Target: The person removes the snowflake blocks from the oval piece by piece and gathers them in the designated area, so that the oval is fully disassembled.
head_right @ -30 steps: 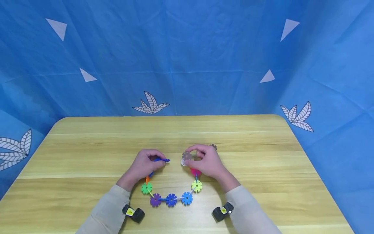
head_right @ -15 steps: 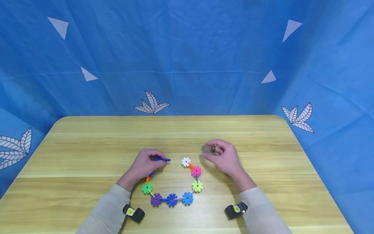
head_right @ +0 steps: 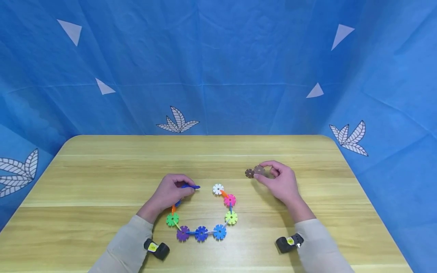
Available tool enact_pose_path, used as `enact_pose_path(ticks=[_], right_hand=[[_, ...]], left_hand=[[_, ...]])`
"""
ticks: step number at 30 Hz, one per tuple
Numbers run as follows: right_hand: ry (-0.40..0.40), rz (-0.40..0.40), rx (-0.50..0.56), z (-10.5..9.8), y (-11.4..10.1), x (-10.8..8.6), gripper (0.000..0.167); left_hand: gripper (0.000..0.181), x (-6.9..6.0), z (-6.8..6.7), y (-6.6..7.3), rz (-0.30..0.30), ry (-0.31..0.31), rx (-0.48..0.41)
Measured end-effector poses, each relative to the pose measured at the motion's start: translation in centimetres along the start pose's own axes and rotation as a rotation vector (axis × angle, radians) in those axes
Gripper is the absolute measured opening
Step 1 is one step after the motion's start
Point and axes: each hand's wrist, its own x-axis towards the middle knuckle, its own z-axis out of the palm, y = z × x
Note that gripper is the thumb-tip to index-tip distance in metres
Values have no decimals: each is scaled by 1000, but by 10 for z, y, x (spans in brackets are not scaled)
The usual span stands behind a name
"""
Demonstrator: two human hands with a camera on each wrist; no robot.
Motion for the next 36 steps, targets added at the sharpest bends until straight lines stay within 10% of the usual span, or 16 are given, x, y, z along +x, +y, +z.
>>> enact_pose_path(ticks=[36], right_hand=[[-149, 44, -152, -14, 24, 14, 47]], left_hand=[[19, -1, 0, -1, -12, -20, -110]])
